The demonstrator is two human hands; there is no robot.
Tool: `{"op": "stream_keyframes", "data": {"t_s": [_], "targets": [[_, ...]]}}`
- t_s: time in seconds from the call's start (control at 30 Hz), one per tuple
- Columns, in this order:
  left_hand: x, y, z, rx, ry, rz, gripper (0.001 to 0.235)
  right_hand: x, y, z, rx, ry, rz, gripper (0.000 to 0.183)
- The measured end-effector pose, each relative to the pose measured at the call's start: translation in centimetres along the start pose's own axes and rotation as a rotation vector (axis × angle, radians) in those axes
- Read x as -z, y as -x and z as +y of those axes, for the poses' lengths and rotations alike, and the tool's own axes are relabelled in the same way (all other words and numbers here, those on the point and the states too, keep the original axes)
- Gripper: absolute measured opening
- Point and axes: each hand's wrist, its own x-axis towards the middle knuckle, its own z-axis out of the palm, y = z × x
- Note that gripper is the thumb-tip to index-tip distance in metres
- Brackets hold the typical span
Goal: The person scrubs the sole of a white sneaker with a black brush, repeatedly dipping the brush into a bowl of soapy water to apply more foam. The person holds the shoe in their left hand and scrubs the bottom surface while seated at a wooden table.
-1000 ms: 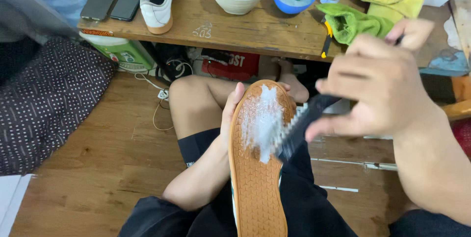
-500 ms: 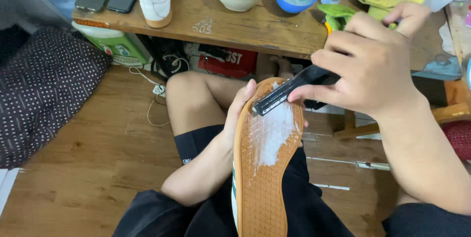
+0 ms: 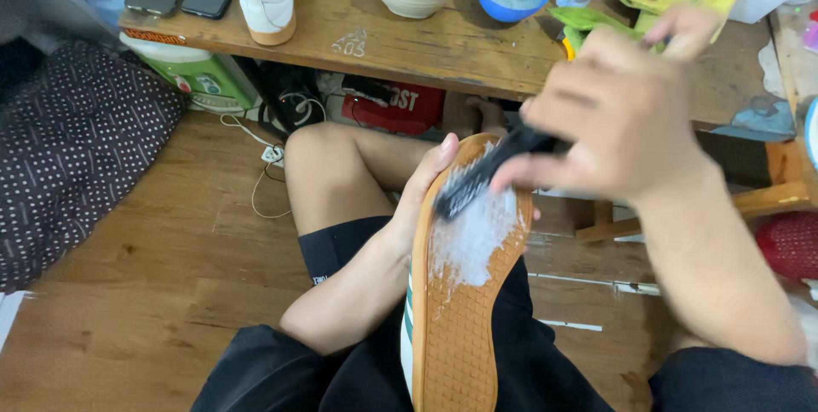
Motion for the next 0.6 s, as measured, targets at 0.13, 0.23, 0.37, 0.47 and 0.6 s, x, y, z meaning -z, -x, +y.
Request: {"op": "stream_keyframes", "data": {"t_s": [0.13, 0.23, 0.37, 0.47, 0.6], "targets": [[-1.7, 0.3, -0.1, -0.176, 0.042, 0.018, 0.052, 0.8, -0.7, -3.0, 0.15, -0.284, -0.011, 0.071], [-0.8, 0.3, -0.1, -0.051, -0.046, -0.068, 0.075, 0.0, 0.7, -0.9, -0.077, -0.073, -0.039, 0.078], [-0.6, -0.1, 0.1, -0.097, -0.038, 0.024, 0.074, -0.6, 0.7, -0.8, 0.03, -0.163, 0.029, 0.075], [-0.5, 0.3, 0.1, -0.027, -0.007, 0.014, 0.088, -0.5, 1.2, -1.3, -0.022, -0.121, 0.07, 0.08], [-0.4, 0.1, 0.2, 0.028, -0.067, 0.07, 0.098, -1.0, 1.8, -0.3, 0.019, -0.16, 0.079, 0.076]]}}
